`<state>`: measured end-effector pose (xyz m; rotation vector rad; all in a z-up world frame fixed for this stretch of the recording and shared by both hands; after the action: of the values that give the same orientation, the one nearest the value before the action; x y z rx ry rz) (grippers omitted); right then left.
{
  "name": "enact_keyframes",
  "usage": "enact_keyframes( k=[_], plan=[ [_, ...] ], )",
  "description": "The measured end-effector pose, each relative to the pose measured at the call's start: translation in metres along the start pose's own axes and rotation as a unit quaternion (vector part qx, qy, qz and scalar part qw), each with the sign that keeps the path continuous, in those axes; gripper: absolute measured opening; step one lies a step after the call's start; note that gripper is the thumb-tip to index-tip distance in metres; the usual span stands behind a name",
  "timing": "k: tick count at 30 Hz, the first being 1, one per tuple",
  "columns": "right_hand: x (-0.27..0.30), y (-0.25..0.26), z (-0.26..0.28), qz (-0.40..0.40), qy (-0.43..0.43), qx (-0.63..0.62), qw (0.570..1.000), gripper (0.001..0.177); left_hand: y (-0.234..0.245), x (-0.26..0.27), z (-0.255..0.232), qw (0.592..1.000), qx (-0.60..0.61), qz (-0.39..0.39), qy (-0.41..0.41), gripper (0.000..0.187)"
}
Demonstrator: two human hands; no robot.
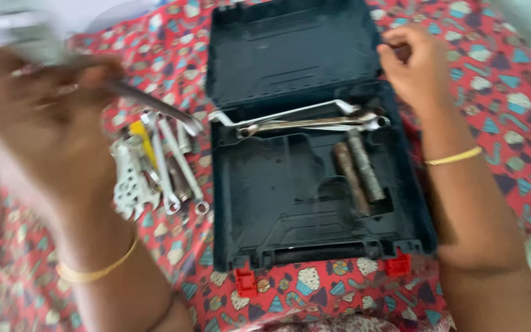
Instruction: The person removes various tools from a black toolbox, places them on a patterned cloth, and then returns them into the toolbox. The tools include wrenches, sockets, and a yellow tool. The person arranges the tools inside the toolbox in a somewhat organized manner.
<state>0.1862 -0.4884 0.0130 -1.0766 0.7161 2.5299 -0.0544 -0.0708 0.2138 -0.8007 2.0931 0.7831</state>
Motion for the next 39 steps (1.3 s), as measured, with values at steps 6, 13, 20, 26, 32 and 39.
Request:
enact_keyframes(
  k=[6,13,20,26,32,39],
  plan=[
    [-0.003,0.002,0.019,-0.008,0.006,-0.05,0.999,0.016,-0.011,0.005,-0.005,0.979,0.178,-0.087,0.048,0.012],
    [-0.002,0.006,0.028,-0.015,-0.009,-0.033,0.999,0.017,-0.113,0.04,0.047,0.844,0.48,-0.066,0.229,0.042],
    [-0.008,0.014,0.031,-0.027,0.059,-0.014,0.998,0.017,-0.137,0.043,0.079,0.915,0.321,0.092,0.225,0.063],
    [-0.006,0.016,0.03,-0.019,0.08,-0.054,0.995,0.018,-0.12,0.044,0.128,0.945,-0.133,0.237,0.182,0.04],
    [-0.004,0.013,0.025,-0.011,0.06,-0.04,0.997,0.017,-0.134,0.053,0.118,0.965,-0.064,0.236,0.097,0.04],
    [-0.002,0.012,0.023,-0.007,0.073,-0.035,0.997,0.023,-0.139,0.069,0.112,0.921,-0.183,0.331,0.09,0.06]
  ],
)
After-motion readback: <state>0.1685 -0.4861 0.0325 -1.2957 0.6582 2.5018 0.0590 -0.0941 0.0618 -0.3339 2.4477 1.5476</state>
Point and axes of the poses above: each hand's wrist, its own x-axis away from the middle knuckle, its own y-axis out of the back of the hand, z = x × y, the point moved 9 cm from there along -x, towards the middle knuckle, and after that the axes turned 14 degrees about -z, right-handed, at the moved point
